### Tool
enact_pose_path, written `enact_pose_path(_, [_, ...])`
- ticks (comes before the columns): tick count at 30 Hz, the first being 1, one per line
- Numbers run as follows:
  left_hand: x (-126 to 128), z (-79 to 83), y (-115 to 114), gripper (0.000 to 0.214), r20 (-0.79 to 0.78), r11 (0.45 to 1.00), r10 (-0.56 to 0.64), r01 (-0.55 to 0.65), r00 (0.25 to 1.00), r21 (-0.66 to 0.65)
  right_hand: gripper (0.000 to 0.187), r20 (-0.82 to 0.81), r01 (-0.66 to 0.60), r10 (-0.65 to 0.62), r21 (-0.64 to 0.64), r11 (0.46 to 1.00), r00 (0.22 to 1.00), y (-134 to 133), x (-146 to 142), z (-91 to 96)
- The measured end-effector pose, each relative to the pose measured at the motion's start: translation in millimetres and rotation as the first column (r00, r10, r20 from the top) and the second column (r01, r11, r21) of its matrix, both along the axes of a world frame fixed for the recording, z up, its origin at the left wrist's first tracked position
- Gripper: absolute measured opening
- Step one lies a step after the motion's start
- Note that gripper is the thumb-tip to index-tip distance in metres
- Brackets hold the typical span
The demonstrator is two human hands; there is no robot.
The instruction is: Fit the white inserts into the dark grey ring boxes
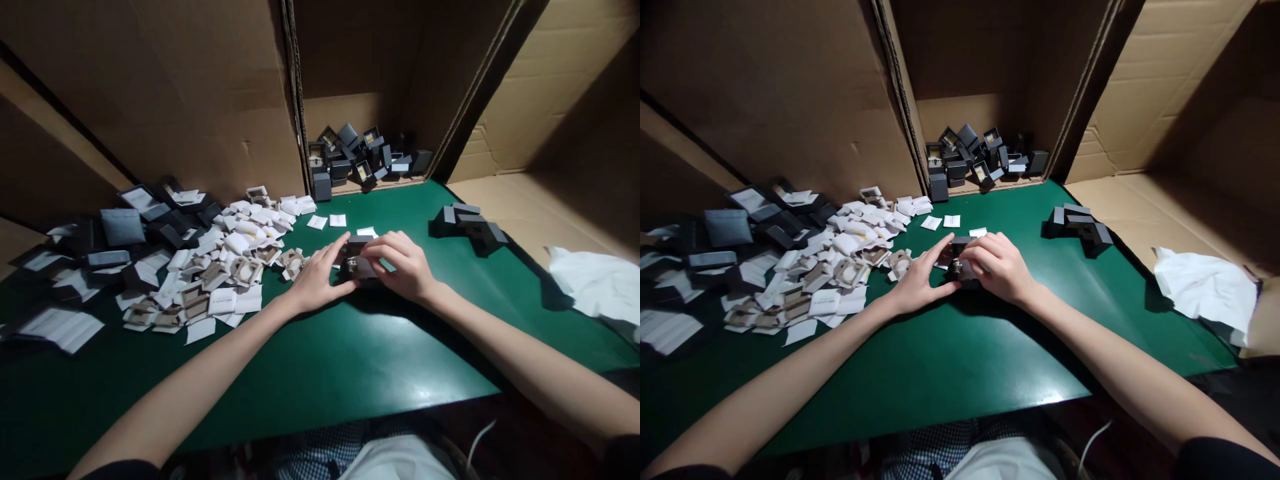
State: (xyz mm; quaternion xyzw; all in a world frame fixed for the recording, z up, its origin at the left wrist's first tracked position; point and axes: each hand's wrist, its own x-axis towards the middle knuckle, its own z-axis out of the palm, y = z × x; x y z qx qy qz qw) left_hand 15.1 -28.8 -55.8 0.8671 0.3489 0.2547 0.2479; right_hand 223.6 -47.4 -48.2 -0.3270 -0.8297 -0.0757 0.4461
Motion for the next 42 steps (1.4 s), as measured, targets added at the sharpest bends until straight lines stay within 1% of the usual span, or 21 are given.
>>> enact_pose_path(3, [0.0,0.7,-0.6,0.083,-0.002,1.000,0.001,-0.001,1.000,-0.012,0.018,-0.098,-0.068,0.058,-0.095,0.993,0.993,-0.4,-0.3,0.3])
enact_pose_path(5, [0.0,0.6,-0.7,0.083,0.000,1.000,0.002,-0.002,1.000,-0.022,0.016,-0.115,-0.091,0.076,-0.128,0.988,0.990,-0.7,-1.0,-0.4])
enact_pose_path(7, [0.0,0.4,-0.5,0.083,0.002,1.000,0.006,-0.005,1.000,-0.030,0.016,-0.108,-0.090,0.076,-0.134,0.987,0.991,-0.9,-1.5,-1.1])
enact_pose_path(11, [0.2,0.4,0.0,0.082,-0.002,1.000,0.004,-0.004,1.000,-0.023,0.016,-0.100,-0.097,0.087,-0.094,0.991,0.991,-2.0,-1.4,0.4])
enact_pose_path(13, [0.4,0.9,0.0,0.082,-0.004,1.000,0.002,-0.003,1.000,-0.012,0.017,-0.090,-0.116,0.112,-0.047,0.992,0.990,-3.0,-0.9,2.2])
enact_pose_path(16, [0.6,1.6,0.1,0.083,-0.006,1.000,-0.002,0.002,1.000,0.001,0.018,-0.064,-0.112,0.113,0.014,0.994,0.992,-4.1,-0.6,4.2])
enact_pose_path(18, [0.7,1.7,0.2,0.083,-0.005,1.000,-0.005,0.005,1.000,0.006,0.019,-0.063,-0.110,0.111,0.022,0.994,0.992,-4.3,-1.1,4.3])
enact_pose_path(20, [0.6,1.3,0.2,0.082,-0.002,1.000,-0.006,0.006,1.000,0.000,0.019,-0.074,-0.118,0.117,-0.001,0.993,0.990,-4.0,-2.0,3.4])
enact_pose_path(24, [0.7,0.5,-0.1,0.082,0.000,1.000,0.010,-0.010,1.000,-0.027,0.015,-0.117,-0.077,0.064,-0.109,0.991,0.991,-2.3,-2.7,-0.4])
enact_pose_path(27, [1.1,0.9,-0.4,0.082,-0.003,0.999,0.018,-0.018,1.000,-0.034,0.016,-0.092,-0.042,0.030,-0.133,0.990,0.995,-1.3,-1.7,-3.2])
enact_pose_path(30, [1.4,2.0,-0.7,0.082,-0.008,0.999,0.015,-0.015,1.000,-0.034,0.015,-0.011,0.020,-0.021,-0.093,0.995,1.000,-1.1,-0.6,-3.9])
enact_pose_path(34, [1.8,3.0,-1.0,0.081,-0.014,1.000,0.014,-0.014,1.000,-0.014,0.014,0.106,0.127,-0.127,0.008,0.992,0.986,-0.3,0.4,-2.2])
enact_pose_path(37, [1.9,3.2,-1.1,0.082,-0.015,1.000,0.013,-0.013,1.000,-0.007,0.015,0.141,0.177,-0.183,0.052,0.983,0.973,0.4,1.0,-0.8])
enact_pose_path(40, [1.8,3.2,-1.1,0.082,-0.013,1.000,0.011,-0.011,1.000,-0.017,0.013,0.138,0.190,-0.199,0.074,0.979,0.970,0.3,1.4,1.1])
enact_pose_path(42, [1.6,3.1,-0.9,0.082,-0.015,1.000,0.008,-0.008,1.000,-0.020,0.012,0.139,0.151,-0.163,0.090,0.984,0.977,-0.3,2.5,3.5])
